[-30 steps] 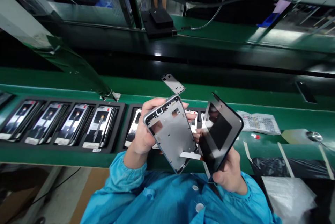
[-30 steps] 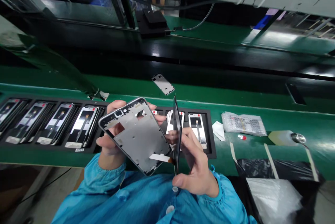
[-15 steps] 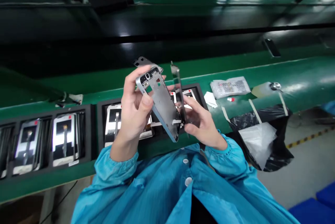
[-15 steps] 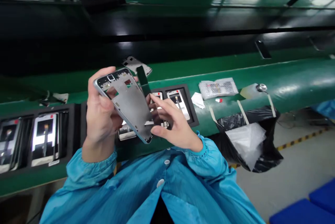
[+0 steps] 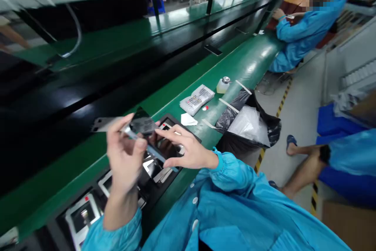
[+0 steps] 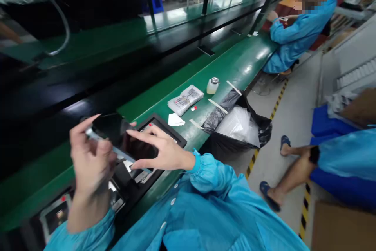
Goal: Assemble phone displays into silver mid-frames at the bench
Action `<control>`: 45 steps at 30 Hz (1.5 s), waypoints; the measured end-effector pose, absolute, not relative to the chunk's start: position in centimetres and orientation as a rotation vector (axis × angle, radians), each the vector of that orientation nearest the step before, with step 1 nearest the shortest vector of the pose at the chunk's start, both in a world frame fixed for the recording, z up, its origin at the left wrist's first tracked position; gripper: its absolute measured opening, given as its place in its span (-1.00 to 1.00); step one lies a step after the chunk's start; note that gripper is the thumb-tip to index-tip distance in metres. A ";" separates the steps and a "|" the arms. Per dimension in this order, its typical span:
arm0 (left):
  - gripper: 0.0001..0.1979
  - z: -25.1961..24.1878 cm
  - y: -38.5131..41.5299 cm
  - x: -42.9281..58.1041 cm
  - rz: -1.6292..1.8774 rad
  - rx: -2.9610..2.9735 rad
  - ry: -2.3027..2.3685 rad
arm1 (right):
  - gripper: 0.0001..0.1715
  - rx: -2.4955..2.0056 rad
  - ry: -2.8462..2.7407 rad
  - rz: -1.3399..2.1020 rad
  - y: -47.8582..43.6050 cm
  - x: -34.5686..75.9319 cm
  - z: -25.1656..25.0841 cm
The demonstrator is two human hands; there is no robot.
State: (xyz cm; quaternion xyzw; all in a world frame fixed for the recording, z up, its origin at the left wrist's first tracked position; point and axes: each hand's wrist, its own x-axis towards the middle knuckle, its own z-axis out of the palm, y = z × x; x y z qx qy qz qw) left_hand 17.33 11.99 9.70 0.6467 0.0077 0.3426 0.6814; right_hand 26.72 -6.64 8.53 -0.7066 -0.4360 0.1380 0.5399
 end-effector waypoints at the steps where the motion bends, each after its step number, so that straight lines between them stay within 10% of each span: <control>1: -0.38 9.9 11.6 17.8 0.779 1.464 -0.004 | 0.04 -1.633 -1.059 0.331 -7.1 26.8 8.1; 28: -0.13 8.9 11.0 15.2 0.776 1.217 0.235 | -0.18 -1.425 -1.000 0.284 -5.0 24.4 2.4; 45: -0.36 11.5 6.6 13.5 0.705 1.377 0.282 | 0.03 -1.313 -0.832 0.841 -5.1 26.2 11.2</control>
